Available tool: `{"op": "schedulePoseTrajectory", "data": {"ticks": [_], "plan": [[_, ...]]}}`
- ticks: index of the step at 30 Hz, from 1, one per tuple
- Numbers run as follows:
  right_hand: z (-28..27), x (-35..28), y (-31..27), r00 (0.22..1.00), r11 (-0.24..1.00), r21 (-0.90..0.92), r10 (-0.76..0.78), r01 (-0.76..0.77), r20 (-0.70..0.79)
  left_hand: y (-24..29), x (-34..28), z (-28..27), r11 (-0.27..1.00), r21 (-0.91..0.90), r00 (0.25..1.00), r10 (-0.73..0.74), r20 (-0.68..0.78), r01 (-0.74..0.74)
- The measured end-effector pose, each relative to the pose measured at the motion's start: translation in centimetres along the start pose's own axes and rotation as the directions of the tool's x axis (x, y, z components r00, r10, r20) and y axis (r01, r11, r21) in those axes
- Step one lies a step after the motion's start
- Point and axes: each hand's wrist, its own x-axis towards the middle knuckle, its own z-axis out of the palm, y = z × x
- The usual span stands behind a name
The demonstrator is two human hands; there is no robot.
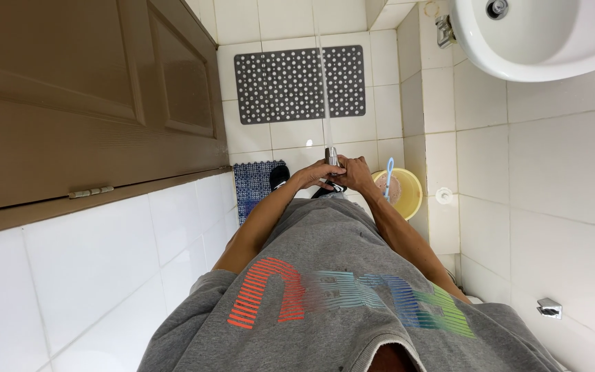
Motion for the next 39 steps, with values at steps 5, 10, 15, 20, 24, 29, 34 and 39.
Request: {"op": "schedulePoseTrajectory", "data": {"ticks": [5, 10, 15, 20, 24, 29, 34, 39], "plan": [[0.7, 0.3, 1.2, 0.999, 1.0, 0.01, -0.005, 0.006, -0.036, 0.2, 0.7, -0.1, 1.0, 0.007, 1.0, -0.006, 0.005, 0.006], [-0.2, 0.4, 0.7, 0.999, 0.999, 0.017, 0.028, -0.027, -0.045, 1.8, -0.1, 0.2, 0.999, 0.033, 1.0, -0.007, 0.026, 0.007], [-1.1, 0.6, 0.2, 0.998, 1.0, 0.022, 0.005, -0.004, -0.063, 1.4, 1.1, -0.4, 1.0, 0.005, 1.0, 0.008, 0.01, -0.008], [-1.7, 0.8, -0.2, 0.996, 0.999, 0.029, 0.035, -0.033, -0.085, 2.7, 0.9, -0.3, 1.0, 0.015, 1.0, 0.013, 0.013, -0.014], [-2.0, 0.9, -0.3, 0.992, 0.999, 0.041, 0.021, -0.016, -0.123, 3.7, 0.7, 0.0, 1.0, 0.012, 1.0, 0.022, 0.009, -0.022], [-2.1, 0.9, 0.1, 0.986, 0.998, 0.06, 0.032, -0.022, -0.165, 3.2, 2.0, -0.2, 1.0, 0.023, 1.0, 0.008, -0.01, -0.008], [-1.6, 0.9, 0.9, 0.985, 0.996, 0.058, 0.08, -0.071, -0.152, 3.2, 2.7, -0.1, 0.999, 0.045, 1.0, 0.019, 0.011, -0.019], [-1.8, 0.5, 1.0, 0.985, 0.995, 0.058, 0.092, -0.084, -0.148, 3.6, 2.7, 0.5, 0.998, 0.063, 1.0, 0.0, 0.003, 0.0]]}}
